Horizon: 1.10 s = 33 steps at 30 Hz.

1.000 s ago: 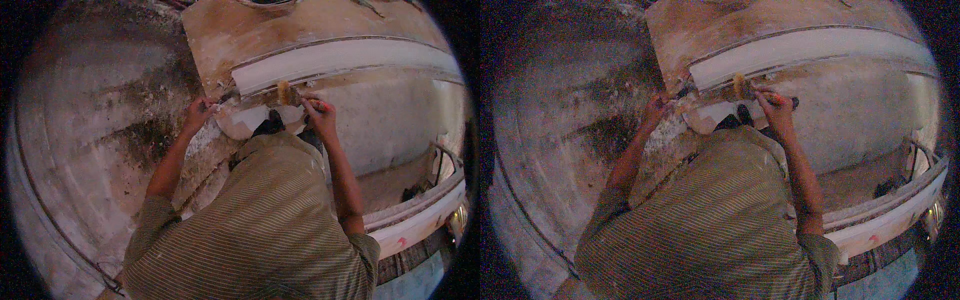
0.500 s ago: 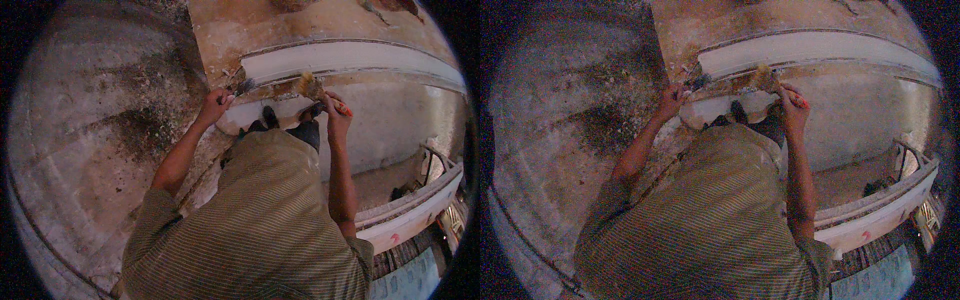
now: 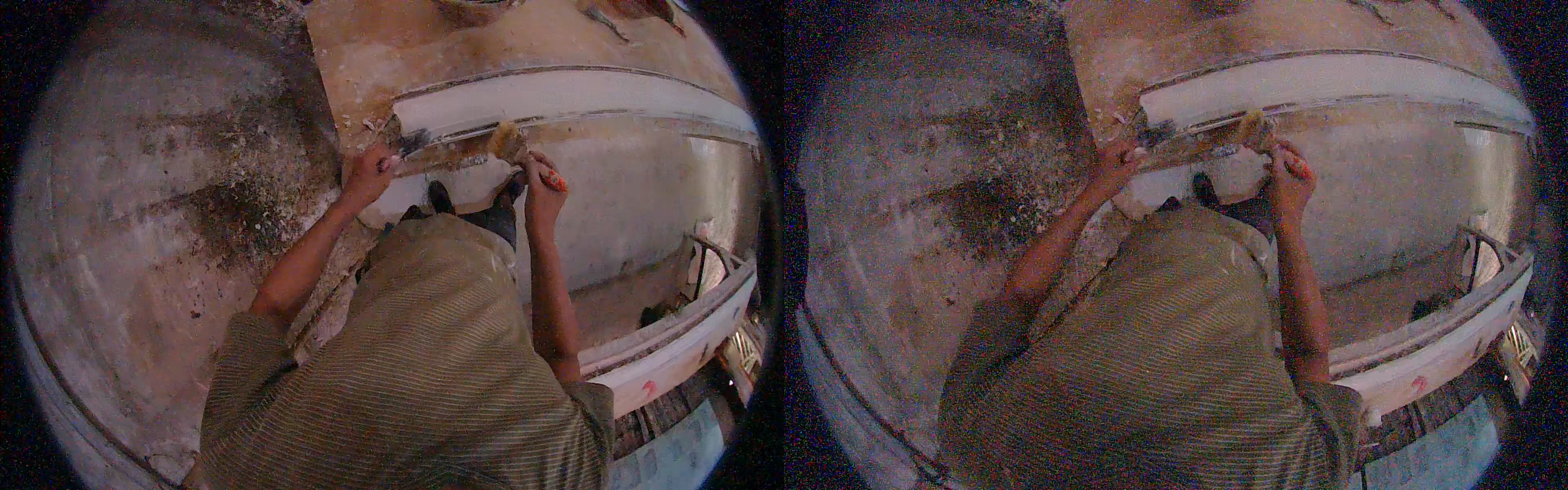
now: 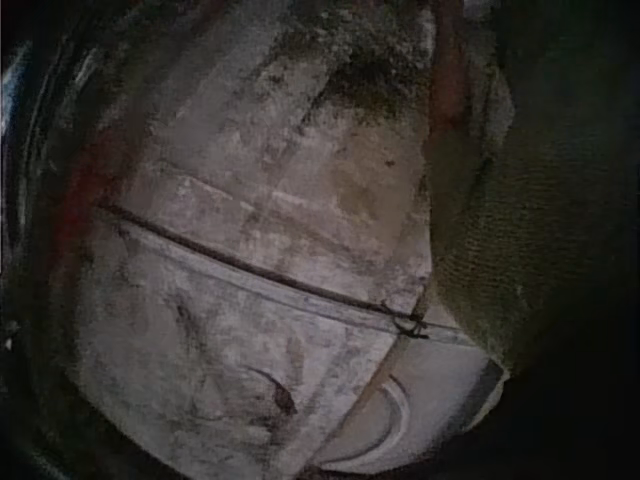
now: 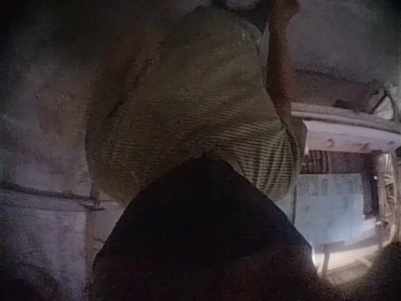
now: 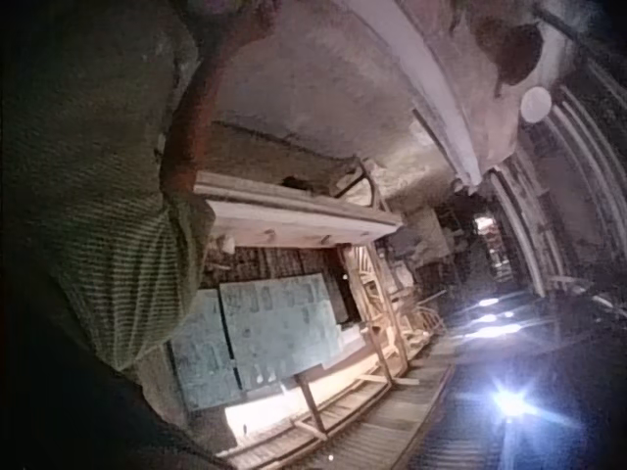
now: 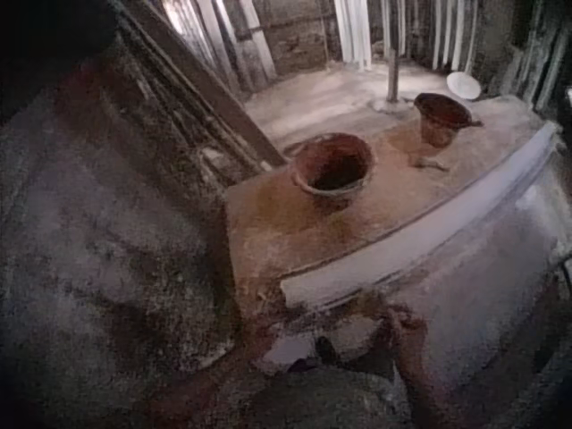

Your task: The person applies a white filler paste along a seam on a large wooden board using a putty knife and smooths it with a brush. The person repeatedly scrapes and spreads the filler along the seam, occasionally switching tools between hands.

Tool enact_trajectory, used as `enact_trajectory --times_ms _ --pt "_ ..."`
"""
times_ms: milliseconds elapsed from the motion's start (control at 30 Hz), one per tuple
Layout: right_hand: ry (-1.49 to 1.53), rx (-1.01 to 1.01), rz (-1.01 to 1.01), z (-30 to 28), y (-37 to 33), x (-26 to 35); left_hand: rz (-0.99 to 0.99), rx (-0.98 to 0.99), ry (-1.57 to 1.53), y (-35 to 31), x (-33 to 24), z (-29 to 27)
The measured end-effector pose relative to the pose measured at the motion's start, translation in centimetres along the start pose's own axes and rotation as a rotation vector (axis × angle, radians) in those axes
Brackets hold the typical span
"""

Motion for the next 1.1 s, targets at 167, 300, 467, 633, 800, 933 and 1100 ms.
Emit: enact_trajectory --times_ms 167,300,467,633,800,933,1100 --pt "0.049 -0.055 -0.023 -0.2 0.0 -0.9 0.069 -0.111 -0.101 6.8 -6.0 7.6" --pt "0.031 -0.108 0.052 -1.4 0.0 -0.7 0.064 0.021 -0.119 6.3 -4.5 6.7" --pt "0.175 -0.269 0.065 -1.9 0.8 -1.5 0.111 -0.08 -0.185 7.8 -3.7 9.8" --pt "0.247 -0.312 0.05 -4.1 3.9 -2.2 0.141 -0.14 -0.106 11.7 -12.4 12.9" --pt "0.194 -0.392 0.112 -7.4 5.6 -2.3 0.103 -0.033 -0.05 10.5 -10.6 11.2" --pt "0.329 -0.384 0.14 -7.1 7.0 -4.1 0.154 -0.092 -0.103 14.6 -14.2 15.5" --pt "0.275 -0.378 0.198 -8.3 9.0 -3.6 0.116 -0.065 -0.082 14.3 -12.4 16.3"
Point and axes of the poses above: each hand's wrist, its own y-axis towards the middle knuckle, its own z-axis out of the palm, x = y × z, the point moved 7 cm from there along y, towards the middle knuckle, and after that the axes turned 11 degrees about -y, right-handed, at the moved point
